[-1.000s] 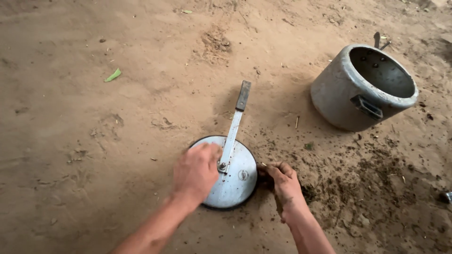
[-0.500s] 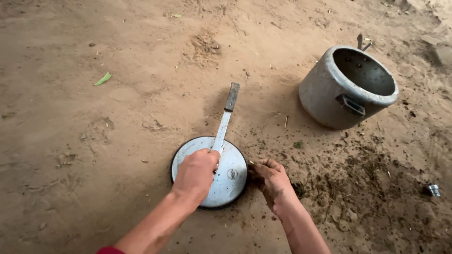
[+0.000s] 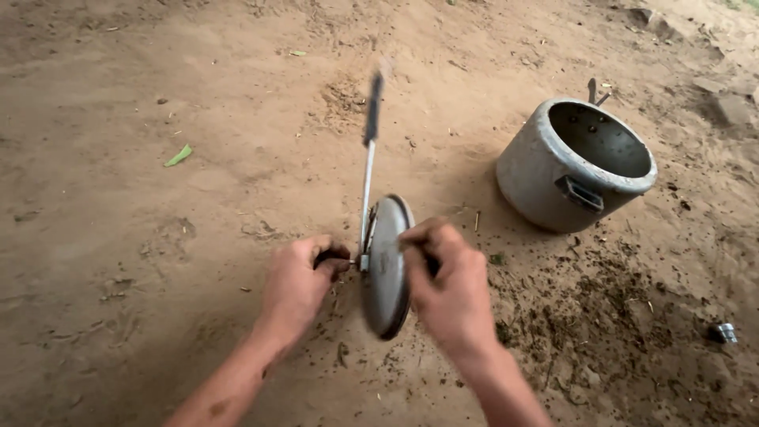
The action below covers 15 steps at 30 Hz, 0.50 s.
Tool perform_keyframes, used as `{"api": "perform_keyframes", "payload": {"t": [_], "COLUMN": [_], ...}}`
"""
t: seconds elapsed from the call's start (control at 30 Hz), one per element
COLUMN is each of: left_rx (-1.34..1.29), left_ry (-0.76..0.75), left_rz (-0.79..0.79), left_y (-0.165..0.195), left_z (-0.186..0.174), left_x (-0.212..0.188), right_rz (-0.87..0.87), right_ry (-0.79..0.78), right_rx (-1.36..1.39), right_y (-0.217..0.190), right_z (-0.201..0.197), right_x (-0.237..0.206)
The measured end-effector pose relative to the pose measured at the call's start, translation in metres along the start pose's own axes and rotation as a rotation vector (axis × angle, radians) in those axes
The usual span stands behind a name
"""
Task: The person works on a pressure cooker lid lying on the ground, using a small hand tool to turn and adjust the central handle and valve assembly while holding the lid steady. They repeatedly reposition the lid, work on the mechanism from different sides, and lift the lid to check the assembly.
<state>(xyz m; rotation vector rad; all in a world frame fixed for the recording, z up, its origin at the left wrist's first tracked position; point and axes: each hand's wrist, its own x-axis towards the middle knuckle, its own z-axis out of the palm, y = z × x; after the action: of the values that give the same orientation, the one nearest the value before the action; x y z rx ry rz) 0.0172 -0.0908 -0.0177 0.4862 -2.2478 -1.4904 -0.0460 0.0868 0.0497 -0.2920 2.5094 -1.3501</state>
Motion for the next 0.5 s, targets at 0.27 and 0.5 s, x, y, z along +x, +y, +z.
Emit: {"api": "perform_keyframes", "payload": {"t": [0.27, 0.5], "left_rx": [0.186, 0.419], "left_ry": [-0.121, 0.329], "left_rz": [-0.367, 0.259], "left_y": [-0.038, -0.014], "left_z": [-0.015, -0.032], "left_x": [0.001, -0.006], "right_rz": [-0.654, -0.295], "right_ry": [-0.082, -0.091], "right_rx": [-0.509, -0.199], "right_y": [-0.001, -0.028], "right_z": [0.036, 0.009], "right_x": [-0.013, 0.029]}}
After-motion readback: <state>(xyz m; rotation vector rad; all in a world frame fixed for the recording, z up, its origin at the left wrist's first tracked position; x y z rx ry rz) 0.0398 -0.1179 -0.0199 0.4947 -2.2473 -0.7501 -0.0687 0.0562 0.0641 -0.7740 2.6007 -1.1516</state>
